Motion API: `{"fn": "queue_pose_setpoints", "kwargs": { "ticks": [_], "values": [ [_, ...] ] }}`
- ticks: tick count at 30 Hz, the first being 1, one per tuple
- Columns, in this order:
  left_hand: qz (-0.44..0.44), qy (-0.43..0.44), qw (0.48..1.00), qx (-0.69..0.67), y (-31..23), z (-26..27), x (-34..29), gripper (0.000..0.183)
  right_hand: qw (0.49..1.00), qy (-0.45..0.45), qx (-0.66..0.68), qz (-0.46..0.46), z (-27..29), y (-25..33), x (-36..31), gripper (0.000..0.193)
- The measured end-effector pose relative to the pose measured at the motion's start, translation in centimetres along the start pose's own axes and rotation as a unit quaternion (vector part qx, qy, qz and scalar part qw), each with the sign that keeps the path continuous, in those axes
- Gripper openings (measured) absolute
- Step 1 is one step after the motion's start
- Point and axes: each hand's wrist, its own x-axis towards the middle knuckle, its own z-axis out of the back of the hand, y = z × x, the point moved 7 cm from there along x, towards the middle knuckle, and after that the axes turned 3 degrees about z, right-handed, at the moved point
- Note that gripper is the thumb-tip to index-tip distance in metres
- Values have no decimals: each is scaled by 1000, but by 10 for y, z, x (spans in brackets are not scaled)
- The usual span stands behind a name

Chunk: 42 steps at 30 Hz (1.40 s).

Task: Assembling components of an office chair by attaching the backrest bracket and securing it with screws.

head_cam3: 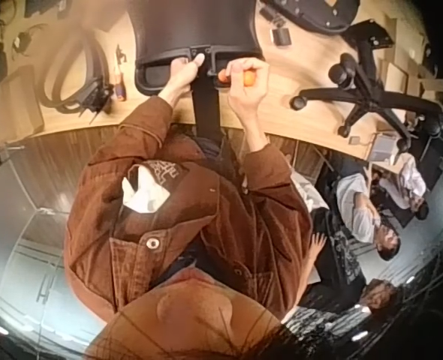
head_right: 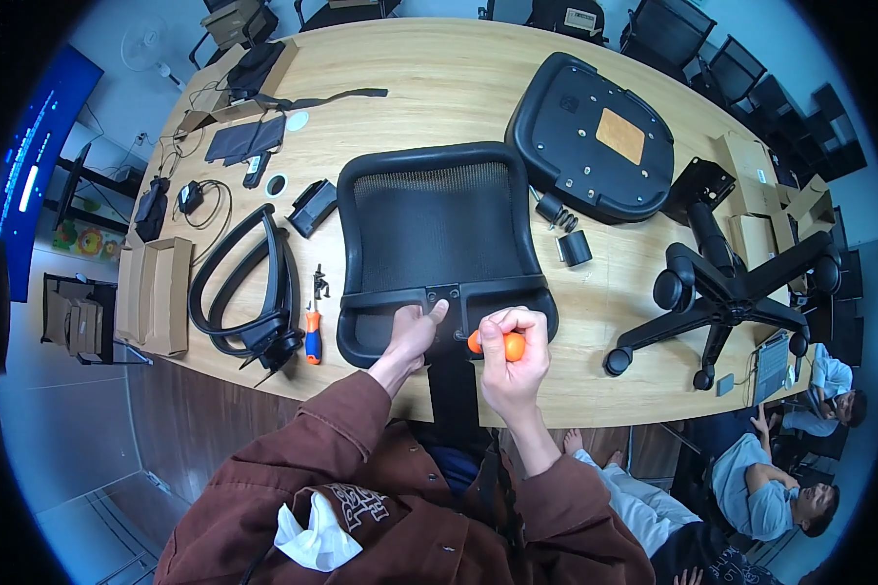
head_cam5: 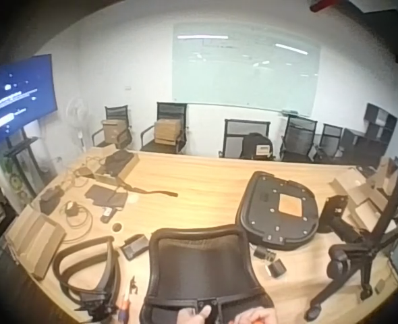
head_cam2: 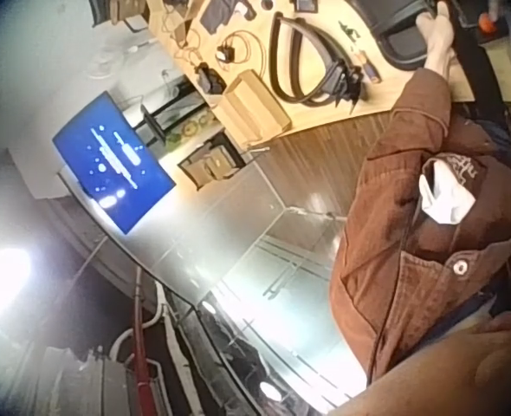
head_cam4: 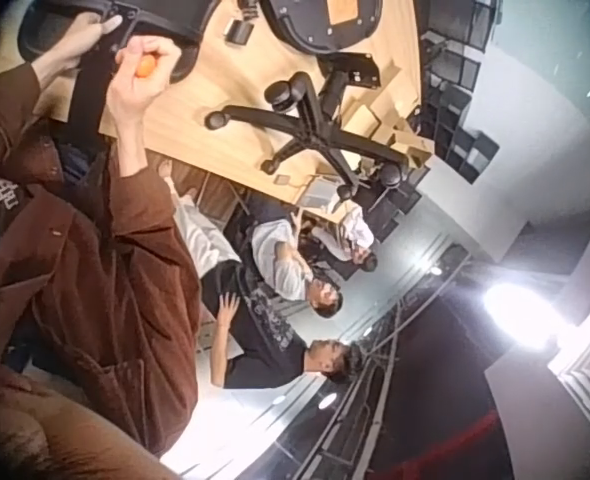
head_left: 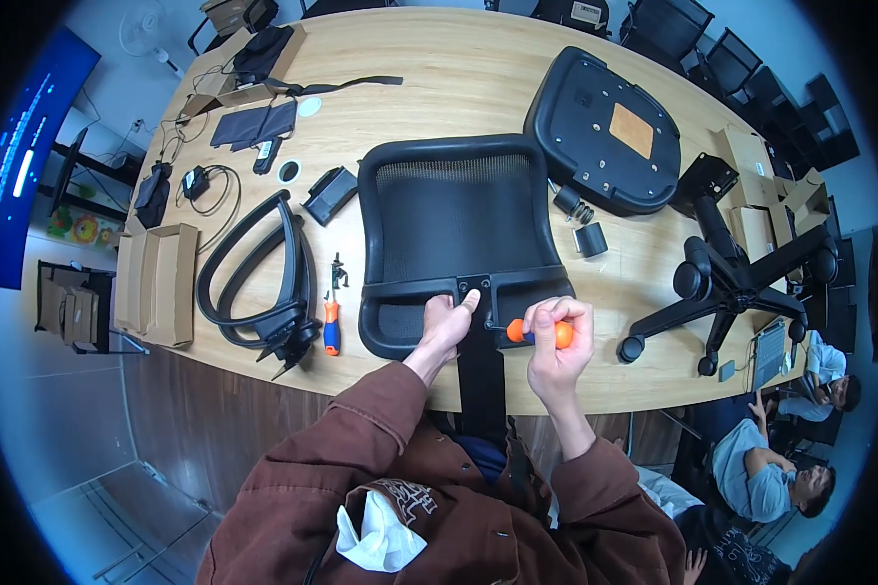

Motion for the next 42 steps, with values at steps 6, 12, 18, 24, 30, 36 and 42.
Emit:
{"fn": "queue_pose_setpoints", "kwargs": {
  "ticks": [6, 12, 18, 24, 30, 36, 42],
  "values": [
    [-12, -20, 999, 24, -2, 2, 0, 33, 1000, -2, -3, 11, -1, 2, 1, 17],
    [9, -5, 999, 40, 0, 1, 1, 24, 1000, -12, 1, 10, -2, 4, 3, 17],
    [-3, -5, 1000, 8, -1, -1, 0, 25, 1000, -16, 10, 15, -1, 2, 3, 17],
    [-5, -5, 1000, 7, 6, 1, 7, 32, 997, 55, -20, 49, -6, 4, 4, 22],
    [-9, -14, 1000, -13, -7, -3, -6, 34, 951, 238, -173, 95, -22, 34, 2, 39],
    [4, -18, 999, 26, -7, 3, -5, 22, 940, 223, -211, 146, -25, 43, 0, 43],
    [10, -9, 999, 45, 0, 3, 2, 24, 937, 165, -264, 161, -26, 28, -1, 39]
  ]
}}
